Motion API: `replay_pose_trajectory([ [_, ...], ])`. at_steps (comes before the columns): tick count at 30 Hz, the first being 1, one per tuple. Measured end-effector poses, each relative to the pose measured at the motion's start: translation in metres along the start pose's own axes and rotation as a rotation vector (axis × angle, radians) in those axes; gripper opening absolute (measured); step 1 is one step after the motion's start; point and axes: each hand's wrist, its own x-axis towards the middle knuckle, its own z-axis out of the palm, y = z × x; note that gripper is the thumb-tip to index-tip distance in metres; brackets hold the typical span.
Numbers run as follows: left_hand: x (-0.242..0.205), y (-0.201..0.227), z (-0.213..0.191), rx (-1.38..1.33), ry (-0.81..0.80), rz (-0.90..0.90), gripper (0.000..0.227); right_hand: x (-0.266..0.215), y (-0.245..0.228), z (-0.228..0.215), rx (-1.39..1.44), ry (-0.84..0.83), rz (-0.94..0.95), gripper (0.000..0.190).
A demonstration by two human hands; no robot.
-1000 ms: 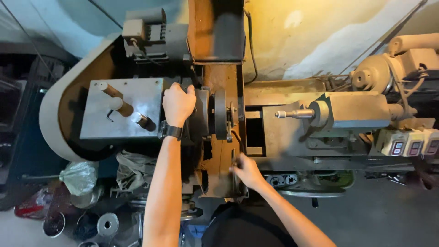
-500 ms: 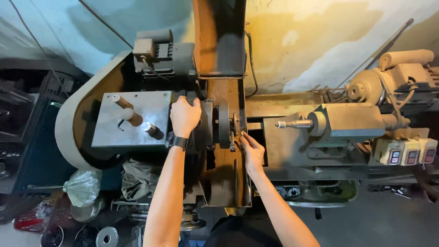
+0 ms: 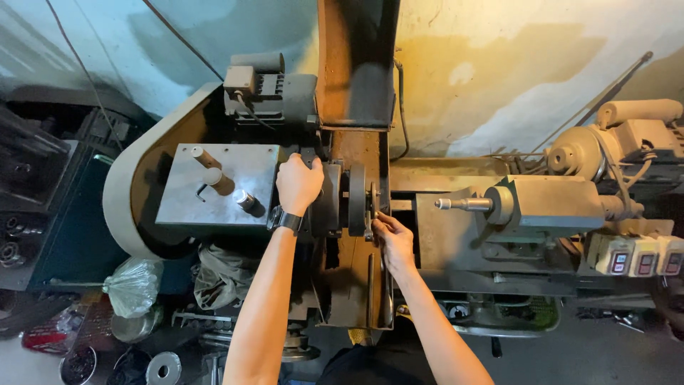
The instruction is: The person assembles a metal component onto a lathe machine using a wrench. They tighten bolts on a circular metal part attached to the machine's spindle, repeatedly adjusting the part and using the tool to secure it in place.
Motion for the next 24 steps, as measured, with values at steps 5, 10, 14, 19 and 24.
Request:
replay_pose_trajectory([
  [5, -0.009, -0.006, 0.004, 0.009, 0.031, 0.011, 0.044, 0.007, 0.018, -0.015, 0.049, 0.019, 0.058, 0.033],
  [10, -0.049, 0.001, -0.019, -0.190, 0.176, 0.146, 0.040, 0.001, 0.003, -0.016, 0.165, 0.141, -0.003, 0.032],
  [14, -0.094, 0.003, -0.028, -0.284, 0.313, 0.255, 0.042, -0.007, -0.014, -0.001, 0.201, 0.073, -0.042, 0.031],
  [19, -0.087, -0.005, -0.024, -0.151, 0.435, 0.458, 0.049, -0.003, -0.008, 0.007, 0.154, -0.010, -0.048, 0.032],
  [24, -0.044, 0.018, -0.029, -0.094, 0.178, 0.192, 0.050, -0.007, -0.011, 0.015, -0.005, 0.016, -0.055, 0.033],
])
